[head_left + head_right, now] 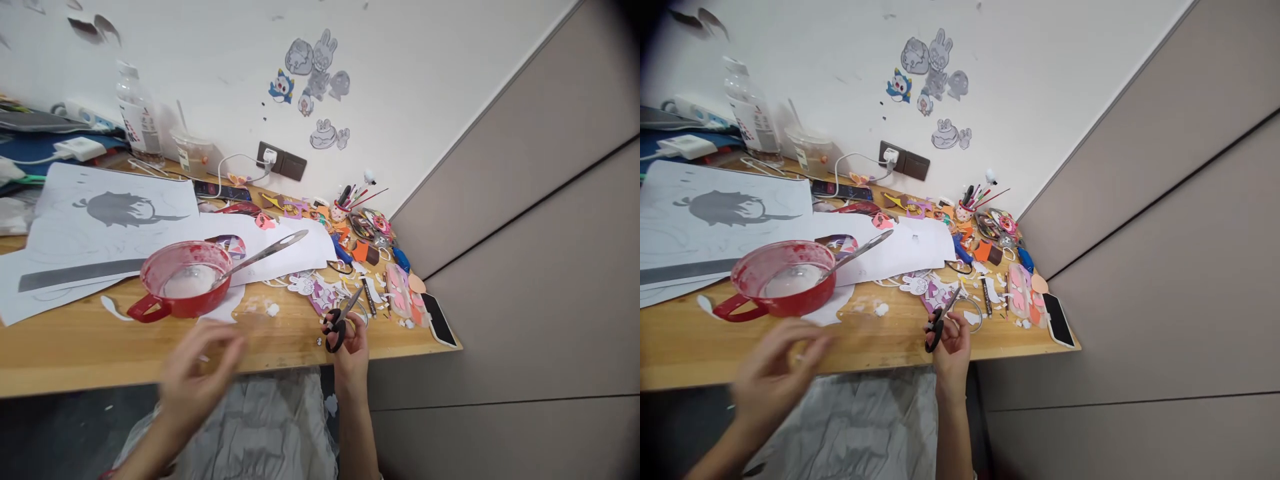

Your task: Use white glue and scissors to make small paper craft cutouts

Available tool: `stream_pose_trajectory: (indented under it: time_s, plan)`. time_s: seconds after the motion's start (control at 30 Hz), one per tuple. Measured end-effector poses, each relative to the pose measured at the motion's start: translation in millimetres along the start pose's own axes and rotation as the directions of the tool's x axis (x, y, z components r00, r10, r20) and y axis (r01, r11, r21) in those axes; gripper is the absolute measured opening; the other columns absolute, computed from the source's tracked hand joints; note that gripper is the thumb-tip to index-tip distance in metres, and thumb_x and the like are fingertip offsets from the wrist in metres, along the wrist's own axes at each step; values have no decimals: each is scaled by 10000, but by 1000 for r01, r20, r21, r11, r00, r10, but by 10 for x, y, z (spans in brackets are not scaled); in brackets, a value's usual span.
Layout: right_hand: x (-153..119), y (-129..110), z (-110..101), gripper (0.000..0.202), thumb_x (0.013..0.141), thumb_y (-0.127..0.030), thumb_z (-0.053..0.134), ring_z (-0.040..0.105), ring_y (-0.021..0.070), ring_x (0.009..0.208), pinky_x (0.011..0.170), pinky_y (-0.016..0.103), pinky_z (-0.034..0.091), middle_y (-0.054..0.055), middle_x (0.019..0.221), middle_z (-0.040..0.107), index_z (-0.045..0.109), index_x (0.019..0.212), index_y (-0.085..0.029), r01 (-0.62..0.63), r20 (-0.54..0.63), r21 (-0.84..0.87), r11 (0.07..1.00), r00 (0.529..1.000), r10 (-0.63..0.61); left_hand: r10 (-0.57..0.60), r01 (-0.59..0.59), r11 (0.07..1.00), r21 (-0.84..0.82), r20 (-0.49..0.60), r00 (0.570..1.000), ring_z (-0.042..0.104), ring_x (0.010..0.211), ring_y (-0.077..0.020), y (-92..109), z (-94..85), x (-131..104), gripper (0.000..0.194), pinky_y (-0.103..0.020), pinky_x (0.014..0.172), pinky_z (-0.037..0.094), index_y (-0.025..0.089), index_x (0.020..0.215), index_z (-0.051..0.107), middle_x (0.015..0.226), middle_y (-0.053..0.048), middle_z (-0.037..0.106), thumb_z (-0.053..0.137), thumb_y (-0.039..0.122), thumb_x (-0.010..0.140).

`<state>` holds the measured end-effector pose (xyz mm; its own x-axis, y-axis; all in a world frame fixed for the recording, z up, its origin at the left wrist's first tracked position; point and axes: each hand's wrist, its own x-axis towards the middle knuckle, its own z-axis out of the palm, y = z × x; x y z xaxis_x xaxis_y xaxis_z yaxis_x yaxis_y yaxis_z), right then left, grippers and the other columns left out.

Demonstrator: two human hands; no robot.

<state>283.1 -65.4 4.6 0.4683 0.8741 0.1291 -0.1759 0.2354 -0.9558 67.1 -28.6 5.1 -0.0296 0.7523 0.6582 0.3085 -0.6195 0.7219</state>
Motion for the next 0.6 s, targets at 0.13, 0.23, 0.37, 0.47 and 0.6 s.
stream_pose_trajectory:
  time_s: [0.13,0.23,0.37,0.47,0.6]
  plan:
    - [-138,26,132,488,635,-327,759,638,154,795,727,294,494,46,940,666,451,1005,-246,-42,77,12,999,996,41,-39,94,981,-171,301,953,544,732,-110,368,468,114,225,-219,650,469,208,987,593,824,-20,570,636,228,767]
    - [-210,65,204,489,632,-325,765,628,153,872,785,292,484,40,946,665,458,1006,-252,-79,91,64,995,993,73,-28,94,973,-209,301,953,559,762,-104,417,561,127,35,-207,678,466,193,797,632,804,-21,579,597,199,796]
    - [-229,84,230,467,649,-344,755,625,132,794,749,286,478,37,941,661,465,1001,-246,-90,114,96,991,990,79,-82,106,987,-120,190,978,550,737,-101,311,388,46,77,-205,652,449,176,739,627,778,-23,578,582,173,802]
    - [-196,37,176,482,641,-379,756,616,124,675,703,301,473,31,897,663,457,993,-242,-98,109,76,992,990,89,-140,141,990,1,101,985,533,688,-91,175,127,-22,21,-204,601,426,174,766,633,802,-16,584,615,169,775]
    - [-146,-91,45,452,661,-391,739,607,125,621,660,307,463,22,854,666,454,982,-248,-93,57,29,995,994,91,-121,138,982,130,-133,984,549,665,-107,-71,-333,-73,36,-233,615,425,170,748,631,735,7,604,658,161,727]
